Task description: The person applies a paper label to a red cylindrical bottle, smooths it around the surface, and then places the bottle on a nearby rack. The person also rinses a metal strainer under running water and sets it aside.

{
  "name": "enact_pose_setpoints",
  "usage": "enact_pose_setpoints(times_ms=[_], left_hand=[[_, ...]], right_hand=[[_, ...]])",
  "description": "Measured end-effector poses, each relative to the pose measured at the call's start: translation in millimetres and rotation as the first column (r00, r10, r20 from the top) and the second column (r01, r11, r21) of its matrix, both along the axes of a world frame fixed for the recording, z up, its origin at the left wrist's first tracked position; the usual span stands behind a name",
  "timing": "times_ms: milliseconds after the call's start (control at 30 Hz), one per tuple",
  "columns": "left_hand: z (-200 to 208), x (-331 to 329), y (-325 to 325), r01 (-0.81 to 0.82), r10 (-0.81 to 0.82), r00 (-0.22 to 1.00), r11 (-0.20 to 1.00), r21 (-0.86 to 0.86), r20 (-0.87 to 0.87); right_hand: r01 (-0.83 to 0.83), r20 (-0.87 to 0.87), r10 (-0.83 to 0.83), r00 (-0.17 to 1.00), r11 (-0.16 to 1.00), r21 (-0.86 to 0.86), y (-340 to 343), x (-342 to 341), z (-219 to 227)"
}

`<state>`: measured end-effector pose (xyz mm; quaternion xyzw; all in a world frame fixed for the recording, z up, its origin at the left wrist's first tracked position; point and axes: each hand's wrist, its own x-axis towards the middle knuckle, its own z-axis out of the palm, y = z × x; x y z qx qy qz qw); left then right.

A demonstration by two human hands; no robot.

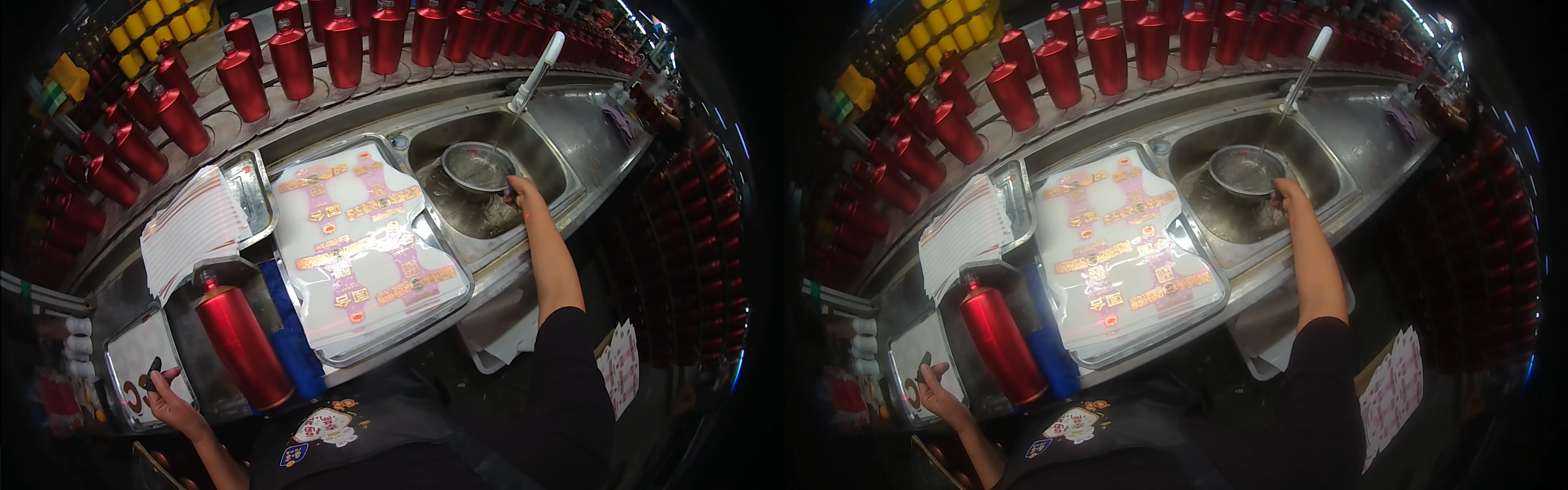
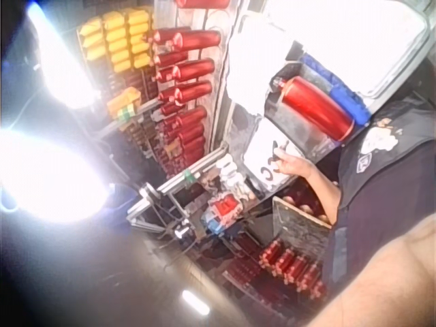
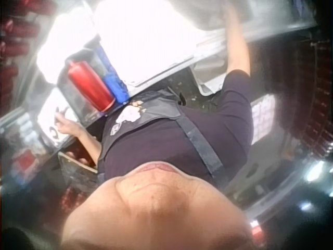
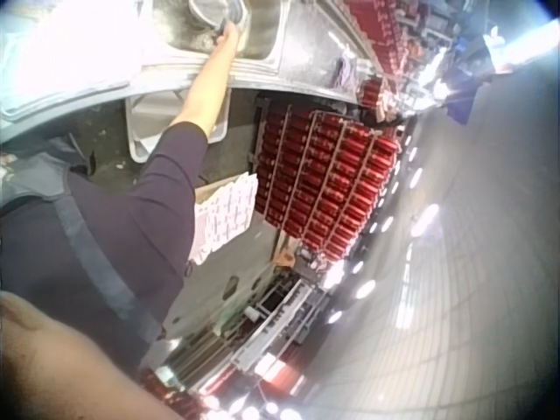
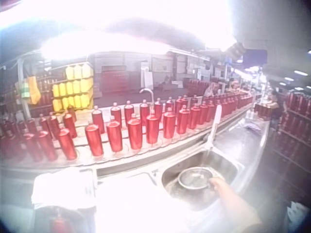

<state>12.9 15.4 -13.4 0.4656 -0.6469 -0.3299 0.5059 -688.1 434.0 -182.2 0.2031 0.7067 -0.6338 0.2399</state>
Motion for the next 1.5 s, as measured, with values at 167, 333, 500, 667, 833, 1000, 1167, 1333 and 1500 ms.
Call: enact_pose_setpoints(times_ms=[167, 333, 500, 667, 833, 1000, 1167, 1333, 1500], left_hand=[[1, 1, 0, 0.001, -0.001, 1.0, 1.0, -0.002, 0.008], [0, -1, 0, -0.007, 0.008, 1.0, 1.0, -0.007, 0.028], [1, -2, 0, -0.007, 0.007, 1.0, 1.0, -0.006, 0.026], [1, 0, 1, -0.003, 0.003, 1.0, 1.0, -0.007, 0.002], [2, 3, 1, -0.01, 0.011, 1.0, 1.0, -0.022, 0.018], [1, 5, 2, -0.016, 0.016, 1.0, 1.0, -0.025, 0.006], [-2, 8, 1, -0.014, 0.014, 1.0, 1.0, -0.002, 0.014], [-4, 6, 0, -0.013, 0.013, 1.0, 1.0, 0.003, 0.02], [-5, 2, 1, 0.003, -0.003, 1.0, 1.0, 0.008, -0.012]], right_hand=[[0.092, 0.023, -0.091, 0.996, 0.995, -0.031, -7, 18, 19], [0.078, -0.005, -0.078, 0.997, 0.996, -0.037, -2, 18, 21], [0.042, -0.008, -0.042, 0.999, 0.999, -0.006, 0, 17, 22], [-0.026, 0.031, 0.032, 0.999, 0.983, -0.183, 0, 21, 29], [-0.171, 0.055, 0.196, 0.979, 0.937, -0.305, -5, 21, 31], [-0.148, 0.118, 0.186, 0.975, 0.951, -0.272, -9, 22, 33], [-0.19, 0.095, 0.23, 0.969, 0.93, -0.315, -2, 28, 44], [-0.115, 0.098, 0.154, 0.983, 0.939, -0.323, 8, 29, 57], [0.011, -0.154, -0.02, 0.988, 0.998, -0.062, 12, 30, 57]])
